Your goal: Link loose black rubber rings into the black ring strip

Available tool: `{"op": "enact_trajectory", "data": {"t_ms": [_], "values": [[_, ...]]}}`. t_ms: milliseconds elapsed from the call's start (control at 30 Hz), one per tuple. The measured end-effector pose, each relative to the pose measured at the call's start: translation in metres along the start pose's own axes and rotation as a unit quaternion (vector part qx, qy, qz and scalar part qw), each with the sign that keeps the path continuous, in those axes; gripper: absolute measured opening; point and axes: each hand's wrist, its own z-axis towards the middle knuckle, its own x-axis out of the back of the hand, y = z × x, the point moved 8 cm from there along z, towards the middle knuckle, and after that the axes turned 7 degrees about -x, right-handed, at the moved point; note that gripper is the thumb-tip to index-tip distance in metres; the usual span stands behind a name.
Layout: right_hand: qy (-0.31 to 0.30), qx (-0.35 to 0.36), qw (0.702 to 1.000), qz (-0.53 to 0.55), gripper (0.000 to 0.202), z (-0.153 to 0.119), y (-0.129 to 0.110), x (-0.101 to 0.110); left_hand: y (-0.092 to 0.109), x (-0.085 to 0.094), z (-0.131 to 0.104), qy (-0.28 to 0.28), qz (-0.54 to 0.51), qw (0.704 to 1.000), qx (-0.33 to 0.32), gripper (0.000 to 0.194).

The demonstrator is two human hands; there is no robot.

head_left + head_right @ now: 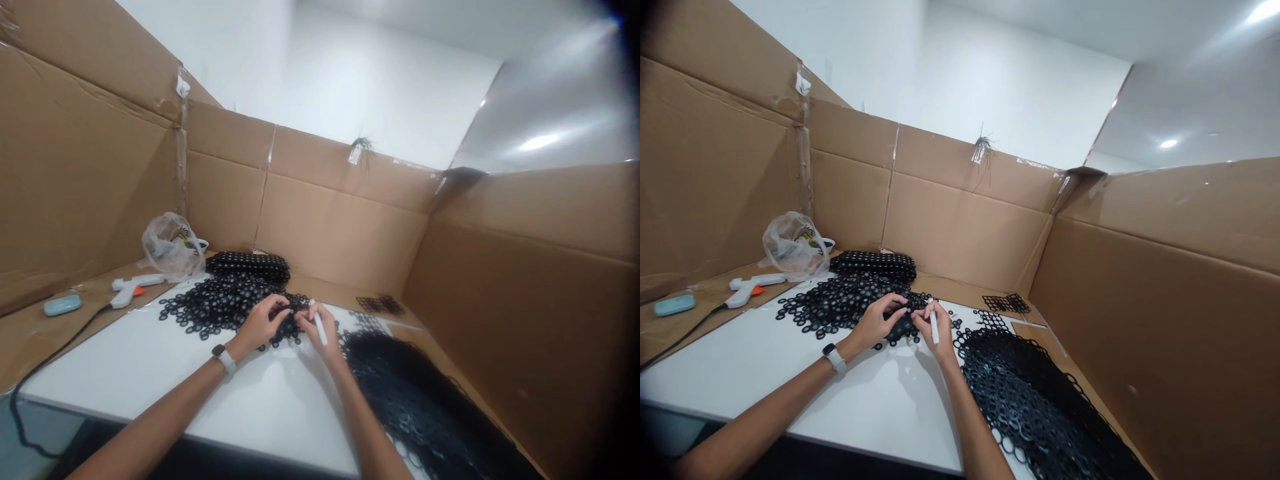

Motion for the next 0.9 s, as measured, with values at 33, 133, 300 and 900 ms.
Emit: {"op": "enact_trajectory", "data": {"t_ms": [33, 133, 300, 900], "values": [[0.005, -0.006, 1.000, 0.009, 0.036, -0.001, 0.001, -0.001, 0.001, 0.000, 0.000, 0.002, 0.003, 1.000, -0.003, 0.021], [0.036, -0.013, 0.999, 0.023, 0.037, -0.004, 0.000, -0.001, 0.002, -0.001, 0.000, -0.002, 0.011, 1.000, -0.015, 0.022], [0.077, -0.009, 0.996, 0.040, 0.038, -0.008, -0.004, -0.001, 0.005, -0.006, -0.002, -0.017, 0.024, 0.999, -0.029, 0.025], [0.087, -0.006, 0.996, -0.003, 0.030, -0.012, -0.008, -0.016, -0.016, 0.000, -0.002, 0.005, 0.077, 0.994, 0.073, 0.026]]}}
